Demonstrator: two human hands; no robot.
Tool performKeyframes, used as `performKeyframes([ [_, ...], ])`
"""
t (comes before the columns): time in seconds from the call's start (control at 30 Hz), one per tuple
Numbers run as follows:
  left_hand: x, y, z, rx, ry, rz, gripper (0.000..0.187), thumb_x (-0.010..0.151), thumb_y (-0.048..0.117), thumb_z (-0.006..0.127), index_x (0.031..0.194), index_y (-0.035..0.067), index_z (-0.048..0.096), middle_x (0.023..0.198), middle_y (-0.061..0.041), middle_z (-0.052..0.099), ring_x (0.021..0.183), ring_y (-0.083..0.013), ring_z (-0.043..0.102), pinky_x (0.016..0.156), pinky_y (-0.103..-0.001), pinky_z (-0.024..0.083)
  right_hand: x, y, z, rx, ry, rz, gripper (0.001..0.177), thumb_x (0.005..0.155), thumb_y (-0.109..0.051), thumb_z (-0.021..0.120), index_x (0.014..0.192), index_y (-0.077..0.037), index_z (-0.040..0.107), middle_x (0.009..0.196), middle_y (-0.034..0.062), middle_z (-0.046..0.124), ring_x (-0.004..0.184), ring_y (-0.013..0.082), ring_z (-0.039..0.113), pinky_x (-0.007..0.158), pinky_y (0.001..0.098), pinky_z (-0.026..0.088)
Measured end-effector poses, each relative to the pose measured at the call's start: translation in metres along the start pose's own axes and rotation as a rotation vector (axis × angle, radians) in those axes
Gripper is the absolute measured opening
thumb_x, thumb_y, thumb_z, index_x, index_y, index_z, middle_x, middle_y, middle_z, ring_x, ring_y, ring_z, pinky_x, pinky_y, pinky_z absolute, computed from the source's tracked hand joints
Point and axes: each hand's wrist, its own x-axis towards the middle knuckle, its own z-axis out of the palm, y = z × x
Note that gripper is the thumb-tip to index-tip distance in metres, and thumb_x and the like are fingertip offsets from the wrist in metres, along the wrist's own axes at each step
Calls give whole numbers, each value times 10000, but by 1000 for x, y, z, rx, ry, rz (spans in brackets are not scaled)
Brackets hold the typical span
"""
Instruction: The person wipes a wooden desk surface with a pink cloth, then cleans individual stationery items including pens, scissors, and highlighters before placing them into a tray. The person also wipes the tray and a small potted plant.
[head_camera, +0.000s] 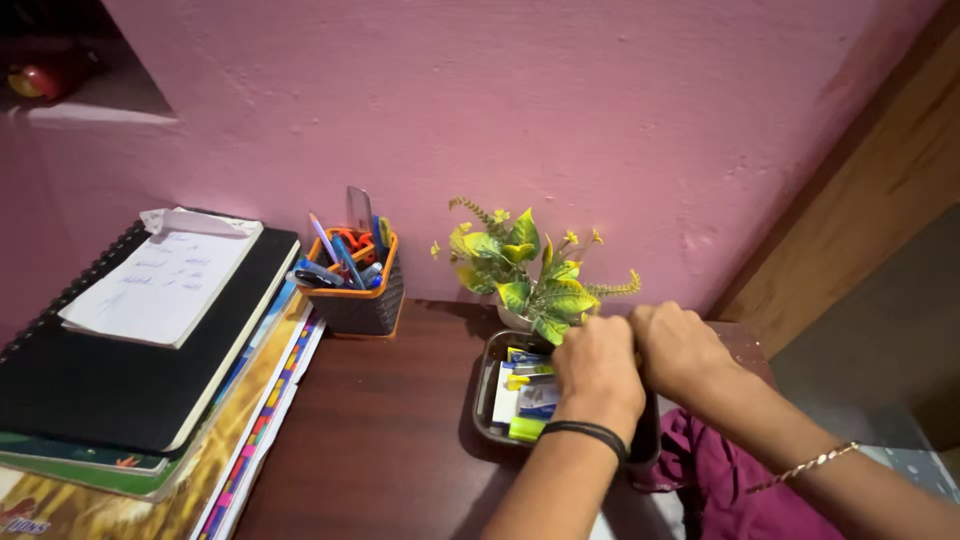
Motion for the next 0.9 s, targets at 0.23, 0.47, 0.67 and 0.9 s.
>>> performKeyframes([
  [0.23, 0, -8, 9, 86, 75, 253, 221, 742, -37, 706, 939, 49, 760, 1018, -236, 719, 1028, -403, 694, 842, -469, 577, -7, 21, 14, 178, 90, -165, 423, 615, -192, 867, 879, -22, 584, 900, 267, 636, 929, 491, 606, 811, 568, 507],
  [0.47, 6, -11, -7, 22, 49, 156, 196, 805, -65, 690, 956, 47, 745, 1046, -238, 718, 1061, -403, 692, 884, -485, 574, -3, 23, 12, 300, -8, -281, 367, 609, -167, 854, 884, -64, 635, 899, 211, 684, 920, 431, 665, 785, 497, 561],
  [0.67, -2, -16, -17, 57, -25, 183, 253, 755, -100, 690, 960, 44, 725, 1044, -245, 703, 1064, -418, 676, 903, -485, 562, -16, 21, 13, 285, 140, -393, 438, 611, -125, 860, 938, -45, 579, 902, 209, 631, 883, 464, 590, 749, 538, 493],
  [0.9, -12, -5, -40, 30, -35, 131, 213, 771, -81, 710, 954, 24, 739, 1063, -250, 708, 1086, -410, 680, 897, -472, 570, -18, 0, -24, 206, -117, -220, 626, 515, -188, 955, 1052, -91, 649, 1027, 142, 638, 1013, 382, 609, 853, 467, 516],
])
